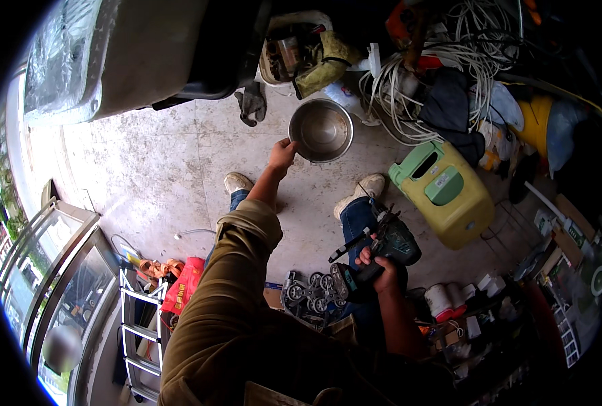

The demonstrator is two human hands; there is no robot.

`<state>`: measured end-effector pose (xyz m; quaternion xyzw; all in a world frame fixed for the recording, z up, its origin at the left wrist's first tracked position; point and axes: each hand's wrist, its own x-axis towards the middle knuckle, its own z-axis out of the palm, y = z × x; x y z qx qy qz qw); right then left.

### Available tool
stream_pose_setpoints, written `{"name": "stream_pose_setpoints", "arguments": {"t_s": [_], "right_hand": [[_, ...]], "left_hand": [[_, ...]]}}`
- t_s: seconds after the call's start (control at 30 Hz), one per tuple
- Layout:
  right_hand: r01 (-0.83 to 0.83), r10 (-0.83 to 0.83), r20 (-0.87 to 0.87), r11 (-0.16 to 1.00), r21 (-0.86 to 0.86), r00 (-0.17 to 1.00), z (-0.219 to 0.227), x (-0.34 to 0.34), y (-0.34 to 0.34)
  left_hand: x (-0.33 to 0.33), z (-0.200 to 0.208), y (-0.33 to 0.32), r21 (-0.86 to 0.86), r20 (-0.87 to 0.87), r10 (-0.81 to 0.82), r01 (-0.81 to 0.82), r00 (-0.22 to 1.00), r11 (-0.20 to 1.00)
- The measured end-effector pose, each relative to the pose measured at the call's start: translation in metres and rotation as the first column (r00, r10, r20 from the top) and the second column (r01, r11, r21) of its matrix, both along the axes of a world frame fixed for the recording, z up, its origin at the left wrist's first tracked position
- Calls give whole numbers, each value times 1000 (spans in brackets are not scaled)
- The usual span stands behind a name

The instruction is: The person retrieves a power drill and a metal bowl from a cluttered workshop, then moves outside to a metal appliance. They remove a cover plate, place it in a container, and use the drill to remove screws from the appliance's mesh filter area.

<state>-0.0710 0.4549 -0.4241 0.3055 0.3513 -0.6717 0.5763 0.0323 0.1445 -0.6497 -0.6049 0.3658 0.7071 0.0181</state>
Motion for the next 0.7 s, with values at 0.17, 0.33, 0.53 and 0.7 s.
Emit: {"name": "stream_pose_setpoints", "arguments": {"t_s": [0.17, 0.33, 0.53, 0.7], "right_hand": [[-24, 24, -3, 1000, -5, 1000, 3, -3, -6], [-6, 6, 2, 1000, -27, 1000, -1, -2, -3], [-12, 12, -5, 1000, -4, 1000, -1, -3, -4], [-29, 29, 2, 1000, -7, 1000, 3, 1, -8]], "left_hand": [[-4, -32, 10, -572, 293, -200, 339, 935, 747], [-5, -19, -3, -404, 284, -188, 295, 940, 866], [-22, -10, -4, -367, 399, -189, 346, 897, 863], [-17, -14, 15, -488, 267, -52, 182, 962, 854]]}}
